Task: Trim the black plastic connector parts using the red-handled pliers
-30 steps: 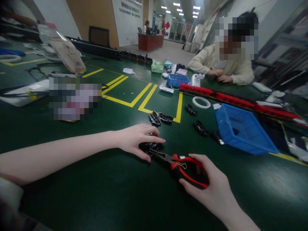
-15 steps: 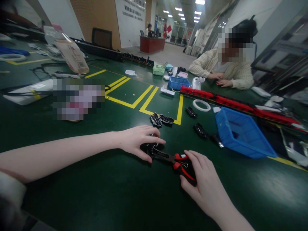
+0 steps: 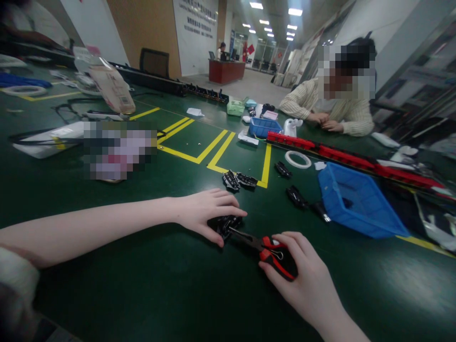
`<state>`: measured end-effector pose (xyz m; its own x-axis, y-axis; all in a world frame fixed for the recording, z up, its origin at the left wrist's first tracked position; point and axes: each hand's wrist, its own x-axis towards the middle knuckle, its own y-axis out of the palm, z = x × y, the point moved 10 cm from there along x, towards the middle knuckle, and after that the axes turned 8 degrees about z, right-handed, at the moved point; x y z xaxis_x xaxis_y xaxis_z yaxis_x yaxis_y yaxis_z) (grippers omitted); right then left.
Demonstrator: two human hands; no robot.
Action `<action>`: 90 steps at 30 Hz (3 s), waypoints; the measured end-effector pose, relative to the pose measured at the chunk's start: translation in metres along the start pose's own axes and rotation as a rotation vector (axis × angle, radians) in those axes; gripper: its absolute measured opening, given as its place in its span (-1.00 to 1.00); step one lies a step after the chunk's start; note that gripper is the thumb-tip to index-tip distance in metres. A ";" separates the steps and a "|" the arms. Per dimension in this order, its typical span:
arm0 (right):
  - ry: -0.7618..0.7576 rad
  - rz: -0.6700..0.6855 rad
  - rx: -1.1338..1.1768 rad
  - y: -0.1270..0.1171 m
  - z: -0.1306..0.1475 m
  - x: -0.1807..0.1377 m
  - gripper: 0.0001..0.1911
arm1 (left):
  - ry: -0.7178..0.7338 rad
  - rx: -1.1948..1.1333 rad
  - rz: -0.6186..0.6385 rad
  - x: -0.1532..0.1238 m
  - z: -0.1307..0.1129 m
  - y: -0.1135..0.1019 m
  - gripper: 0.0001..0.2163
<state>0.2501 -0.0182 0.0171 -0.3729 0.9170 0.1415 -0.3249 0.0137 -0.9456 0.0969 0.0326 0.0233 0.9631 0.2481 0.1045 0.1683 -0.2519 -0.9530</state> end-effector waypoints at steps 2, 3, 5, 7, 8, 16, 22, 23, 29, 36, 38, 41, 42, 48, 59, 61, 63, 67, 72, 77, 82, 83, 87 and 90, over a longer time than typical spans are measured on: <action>0.069 -0.013 0.073 -0.001 -0.004 -0.001 -0.66 | 0.000 0.009 0.004 0.000 -0.001 0.001 -0.35; 0.103 -0.019 0.108 -0.002 -0.006 -0.001 -0.67 | -0.004 0.011 0.005 0.000 -0.002 0.001 -0.37; 0.141 -0.023 0.162 -0.001 -0.005 -0.002 -0.68 | -0.028 0.013 0.000 0.001 -0.002 0.001 -0.38; 0.142 -0.014 0.188 0.000 -0.002 -0.001 -0.69 | -0.059 0.014 -0.006 0.001 -0.002 0.001 -0.39; 0.139 -0.011 0.193 0.001 0.000 -0.001 -0.69 | -0.070 0.015 -0.009 0.001 -0.002 0.001 -0.39; -0.003 0.052 0.090 0.007 0.001 0.003 -0.69 | -0.094 0.022 -0.001 0.001 -0.003 0.001 -0.38; -0.191 -0.125 -0.114 -0.007 0.024 -0.003 -0.65 | -0.063 0.048 0.006 0.002 -0.005 0.001 -0.37; -0.214 -0.158 -0.150 -0.009 0.028 -0.005 -0.64 | -0.059 0.055 0.008 0.002 -0.005 0.002 -0.37; -0.259 -0.192 -0.220 -0.012 0.038 -0.006 -0.64 | -0.054 0.080 0.009 0.002 -0.006 -0.001 -0.32; -0.262 -0.182 -0.232 -0.013 0.038 -0.006 -0.64 | -0.089 0.114 -0.045 0.000 -0.005 -0.007 -0.33; -0.253 -0.178 -0.238 -0.013 0.037 -0.007 -0.62 | -0.099 0.141 -0.079 -0.002 -0.003 -0.009 -0.38; -0.248 -0.191 -0.231 -0.014 0.036 -0.008 -0.61 | -0.078 0.207 -0.117 -0.004 -0.003 -0.012 -0.40; -0.246 -0.195 -0.222 -0.015 0.036 -0.008 -0.61 | -0.069 0.228 -0.127 -0.005 -0.003 -0.013 -0.40; -0.246 -0.208 -0.236 -0.019 0.033 -0.008 -0.63 | -0.101 0.244 -0.137 -0.007 0.001 -0.016 -0.41; -0.192 -0.154 -0.323 -0.015 0.007 -0.011 -0.59 | -0.227 0.046 -0.038 0.000 0.000 -0.002 -0.65; -0.141 -0.152 -0.295 -0.016 -0.001 -0.010 -0.58 | -0.277 0.000 -0.021 0.000 0.001 0.000 -0.50; -0.092 -0.134 -0.241 -0.015 -0.008 -0.009 -0.58 | -0.327 -0.004 -0.012 0.000 0.002 0.002 -0.42; -0.024 -0.051 -0.097 -0.008 -0.011 -0.006 -0.64 | -0.353 0.057 -0.001 0.001 0.000 0.004 -0.54; 0.051 0.001 0.026 -0.003 -0.012 -0.005 -0.66 | -0.309 0.073 0.005 0.002 -0.003 0.003 -0.66; 0.105 0.003 0.141 -0.004 -0.024 -0.005 -0.68 | -0.273 0.035 -0.003 0.001 -0.005 0.001 -0.71; 0.150 0.063 0.289 -0.003 -0.028 -0.005 -0.69 | -0.202 -0.005 -0.034 0.001 -0.010 0.000 -0.73; 0.159 0.075 0.312 -0.003 -0.025 -0.005 -0.70 | -0.189 -0.008 -0.043 0.000 -0.011 -0.001 -0.74; 0.219 0.020 0.361 -0.009 -0.018 -0.008 -0.73 | -0.138 -0.038 -0.056 -0.001 -0.014 0.000 -0.75; 0.218 0.021 0.369 -0.009 -0.013 -0.008 -0.73 | -0.116 -0.046 -0.046 -0.001 -0.015 0.001 -0.74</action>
<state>0.2678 -0.0206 0.0204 -0.2032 0.9789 0.0210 -0.6230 -0.1127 -0.7741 0.0995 0.0181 0.0262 0.9238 0.3661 0.1118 0.2240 -0.2800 -0.9335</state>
